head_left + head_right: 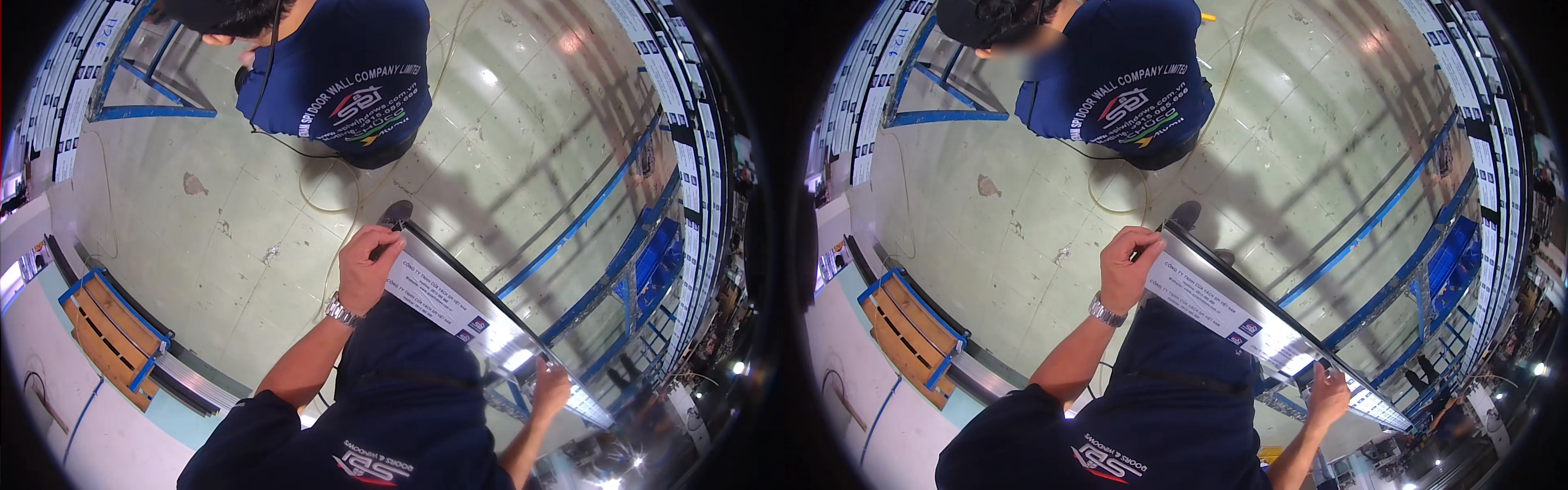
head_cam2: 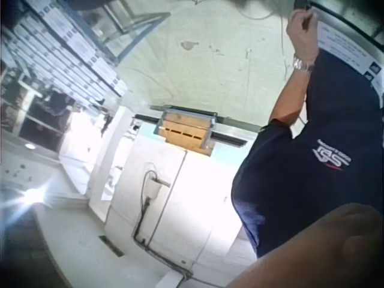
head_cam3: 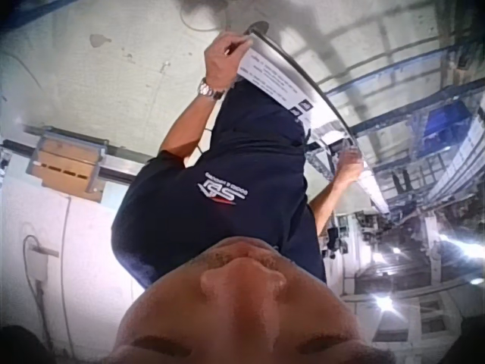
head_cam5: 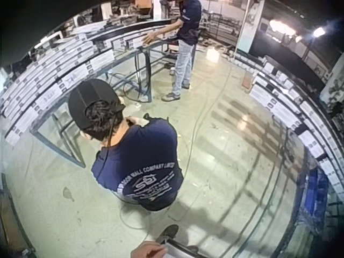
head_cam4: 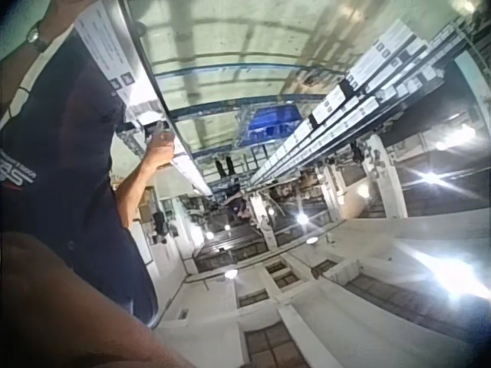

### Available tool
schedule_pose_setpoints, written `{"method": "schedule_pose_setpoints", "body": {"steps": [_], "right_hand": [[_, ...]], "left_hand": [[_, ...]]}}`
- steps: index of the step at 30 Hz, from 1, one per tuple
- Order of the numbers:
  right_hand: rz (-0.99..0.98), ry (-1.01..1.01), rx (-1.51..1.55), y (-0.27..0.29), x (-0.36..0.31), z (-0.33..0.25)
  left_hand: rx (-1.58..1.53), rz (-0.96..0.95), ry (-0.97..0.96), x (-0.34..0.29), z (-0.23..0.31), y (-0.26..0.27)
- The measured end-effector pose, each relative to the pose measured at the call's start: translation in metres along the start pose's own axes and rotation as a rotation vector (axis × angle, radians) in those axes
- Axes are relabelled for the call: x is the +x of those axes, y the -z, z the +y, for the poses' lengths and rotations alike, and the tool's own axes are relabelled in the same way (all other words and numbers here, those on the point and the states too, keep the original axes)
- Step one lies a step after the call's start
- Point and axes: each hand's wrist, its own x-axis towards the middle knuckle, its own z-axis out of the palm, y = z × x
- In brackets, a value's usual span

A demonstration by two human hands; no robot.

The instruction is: The person attaches components to long metal frames by securing screws and fasteners with a manual screwdriver and tapping rubber seals into place with a rubber mallet.

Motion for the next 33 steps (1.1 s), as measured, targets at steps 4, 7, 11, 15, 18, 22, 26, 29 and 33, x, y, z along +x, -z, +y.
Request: {"method": "schedule_pose_setpoints", "body": {"steps": [4, 7, 11, 15, 18, 22, 26, 29, 33], "right_hand": [[0.134, 0.583, 0.328, -0.004, -0.009, -0.091], [0.111, 0.695, 0.381, -0.028, -0.001, -0.107], [0.229, 0.787, 0.310, -0.040, 0.007, -0.107], [0.235, 0.818, 0.331, -0.039, 0.012, -0.113], [0.218, 0.812, 0.360, -0.039, 0.011, -0.115], [0.234, 0.789, 0.339, -0.039, 0.010, -0.113], [0.269, 0.783, 0.293, -0.040, 0.009, -0.114], [0.264, 0.785, 0.276, -0.044, 0.011, -0.112], [0.240, 0.782, 0.270, -0.052, 0.012, -0.110]], "left_hand": [[-0.069, -0.010, 0.018, 0.000, -0.004, -0.001], [-0.054, -0.048, 0.028, 0.000, -0.004, 0.000], [-0.055, -0.052, 0.041, 0.000, -0.006, 0.002], [-0.119, -0.020, 0.090, 0.001, -0.008, 0.003], [-0.164, -0.021, 0.150, 0.002, -0.005, 0.003], [-0.158, -0.049, 0.135, 0.002, -0.005, 0.000], [-0.125, -0.038, 0.110, 0.003, -0.003, -0.002], [-0.050, -0.020, 0.070, 0.000, -0.002, -0.002], [0.022, -0.016, -0.010, -0.001, -0.001, 0.000]]}}
